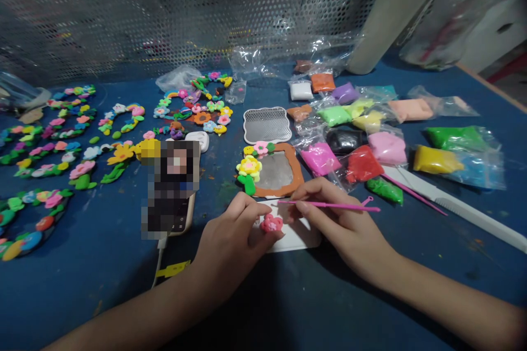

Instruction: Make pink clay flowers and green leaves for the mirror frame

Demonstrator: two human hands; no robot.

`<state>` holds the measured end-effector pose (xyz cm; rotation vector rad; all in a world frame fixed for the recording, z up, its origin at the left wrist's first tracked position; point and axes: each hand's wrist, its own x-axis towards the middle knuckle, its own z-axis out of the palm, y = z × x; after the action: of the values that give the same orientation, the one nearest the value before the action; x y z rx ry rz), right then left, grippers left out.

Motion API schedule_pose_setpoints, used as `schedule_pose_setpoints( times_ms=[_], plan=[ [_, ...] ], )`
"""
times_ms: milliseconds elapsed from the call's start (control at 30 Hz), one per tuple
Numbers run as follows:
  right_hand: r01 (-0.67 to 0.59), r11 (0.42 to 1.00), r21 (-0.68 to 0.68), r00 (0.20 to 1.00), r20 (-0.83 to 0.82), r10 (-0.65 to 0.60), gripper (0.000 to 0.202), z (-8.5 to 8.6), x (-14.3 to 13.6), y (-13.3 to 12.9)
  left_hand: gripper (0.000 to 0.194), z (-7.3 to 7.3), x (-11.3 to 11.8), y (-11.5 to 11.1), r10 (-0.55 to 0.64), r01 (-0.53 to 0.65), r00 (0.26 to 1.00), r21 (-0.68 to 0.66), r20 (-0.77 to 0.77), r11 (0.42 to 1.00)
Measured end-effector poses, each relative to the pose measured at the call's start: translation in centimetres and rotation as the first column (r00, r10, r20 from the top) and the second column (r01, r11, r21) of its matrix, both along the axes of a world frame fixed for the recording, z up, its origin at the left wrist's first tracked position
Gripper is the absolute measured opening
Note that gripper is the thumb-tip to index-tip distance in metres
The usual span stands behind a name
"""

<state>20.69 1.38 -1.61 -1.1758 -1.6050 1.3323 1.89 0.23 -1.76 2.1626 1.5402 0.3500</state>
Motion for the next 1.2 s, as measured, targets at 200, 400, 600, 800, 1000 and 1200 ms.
schedule_pose_setpoints(
  times_ms=[200,400,600,800,1000,1200],
  plan=[
    [-0.056,0.997,-0.049,0.998,0.038,0.057,0.020,0.00,-0.08,0.18,0.019,-0.02,-0.02,-0.06,-0.003,0.003,1.000,0.012,0.006,1.000],
    [-0.127,0.991,-0.031,0.985,0.111,0.130,0.022,0.10,0.00,0.13,0.018,-0.07,0.02,-0.06,0.000,0.000,1.000,0.011,0.002,1.000],
    [-0.150,0.989,0.004,0.981,0.128,0.148,0.021,0.04,-0.06,0.11,0.019,-0.12,0.05,0.04,-0.004,0.004,1.000,0.029,0.009,1.000],
    [-0.192,0.981,0.028,0.969,0.166,0.185,0.019,0.09,-0.19,0.03,0.020,-0.19,0.00,0.04,0.004,-0.004,1.000,0.017,-0.011,1.000],
    [-0.225,0.973,0.050,0.952,0.224,0.209,0.018,-0.05,-0.35,-0.01,0.019,-0.20,0.00,0.06,-0.002,0.002,1.000,0.009,-0.010,1.000],
    [-0.127,0.992,0.020,0.980,0.157,0.122,0.021,0.13,-0.19,0.19,0.018,-0.12,0.07,0.02,-0.003,0.003,1.000,0.015,-0.010,1.000]
  ],
)
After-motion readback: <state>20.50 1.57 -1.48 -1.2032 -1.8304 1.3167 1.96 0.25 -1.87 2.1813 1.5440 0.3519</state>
